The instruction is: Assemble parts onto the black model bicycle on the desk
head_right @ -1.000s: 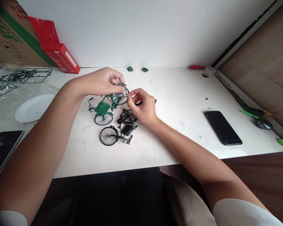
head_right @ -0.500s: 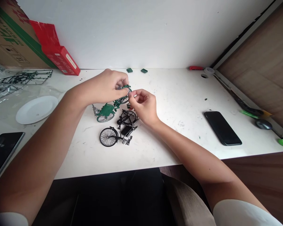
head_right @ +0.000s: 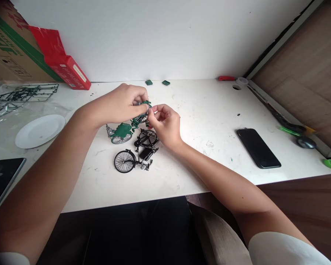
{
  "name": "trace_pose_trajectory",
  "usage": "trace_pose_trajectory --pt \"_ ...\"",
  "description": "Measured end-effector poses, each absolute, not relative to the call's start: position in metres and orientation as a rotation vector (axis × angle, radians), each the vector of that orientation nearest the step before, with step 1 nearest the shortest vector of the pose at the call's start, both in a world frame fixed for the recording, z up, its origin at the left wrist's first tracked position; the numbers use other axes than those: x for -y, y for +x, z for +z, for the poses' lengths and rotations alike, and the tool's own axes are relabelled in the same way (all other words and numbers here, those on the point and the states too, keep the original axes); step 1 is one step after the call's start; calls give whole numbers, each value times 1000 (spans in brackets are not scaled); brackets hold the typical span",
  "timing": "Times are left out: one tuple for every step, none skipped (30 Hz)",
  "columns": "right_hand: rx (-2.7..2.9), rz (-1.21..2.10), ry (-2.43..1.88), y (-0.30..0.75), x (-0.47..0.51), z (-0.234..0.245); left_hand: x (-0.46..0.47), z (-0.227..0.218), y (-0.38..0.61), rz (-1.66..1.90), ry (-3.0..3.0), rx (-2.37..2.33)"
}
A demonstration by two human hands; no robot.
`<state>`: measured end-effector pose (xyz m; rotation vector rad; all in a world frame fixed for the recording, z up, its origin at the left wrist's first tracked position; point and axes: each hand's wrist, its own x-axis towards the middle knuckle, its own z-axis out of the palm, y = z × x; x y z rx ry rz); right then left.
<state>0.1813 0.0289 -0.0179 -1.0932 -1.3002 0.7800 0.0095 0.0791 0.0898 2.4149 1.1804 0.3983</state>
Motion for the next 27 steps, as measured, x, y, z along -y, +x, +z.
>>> trace_pose_trajectory --pt "1310 771 -1090 182 -29 -19 -79 90 9 398 2406 -1178" --pt "1318 762 -1090 182 -30 -20 -80 91 9 397 2397 -1176" --pt "1322 752 -1093 183 -30 -21 -80 91 9 395 2388 -1176" --pt "1327 741 -1095 183 -31 -21 -81 92 8 393 2383 -1177" --pt "1332 733 -1095 184 -31 -21 -81 93 8 389 2381 -1179" --pt "1337 727 -1094 184 -32 -22 -81 94 8 386 2381 -1182" --pt "1341 724 -1090 184 -32 -22 -81 95 8 382 2380 -1184" --pt "1345 726 -1086 184 -32 -21 -81 95 7 379 2378 -1184" --pt "1348 729 -1082 184 -31 -21 -81 96 7 377 2375 -1183" --pt "1351 732 -1081 184 -31 -21 -81 96 7 376 2373 -1179" --pt "1354 732 -1084 185 -31 -21 -81 96 7 376 2371 -1173" --pt "1359 725 -1090 185 -30 -21 -81 96 6 377 2371 -1167" --pt "1365 713 -1100 185 -30 -21 -81 95 6 380 2371 -1161" --pt "1374 694 -1110 185 -30 -21 -81 95 6 384 2371 -1157" --pt "1385 671 -1118 185 -30 -21 -81 95 6 387 2371 -1154" --pt "1397 647 -1123 186 -30 -21 -81 94 7 391 2372 -1152" --pt "1410 623 -1124 186 -30 -21 -81 94 7 396 2374 -1150" --pt "1421 603 -1123 187 -30 -21 -81 95 7 400 2378 -1148" --pt "1430 587 -1121 188 -31 -21 -80 95 7 403 2381 -1147" --pt "1438 574 -1121 188 -31 -21 -80 96 7 405 2384 -1145" --pt "1443 561 -1122 189 -31 -21 -79 96 7 407 2386 -1144" --pt "1447 549 -1123 189 -31 -21 -79 97 6 407 2389 -1143" --pt "1449 537 -1124 189 -32 -21 -79 97 6 406 2392 -1142" --pt "1451 527 -1123 190 -32 -21 -79 98 6 405 2395 -1142" --pt "1454 522 -1120 190 -32 -21 -79 98 5 402 2396 -1143" --pt "1456 520 -1115 190 -32 -22 -79 98 5 396 2396 -1145" --pt "1456 522 -1108 190 -32 -22 -79 98 5 392 2394 -1149"
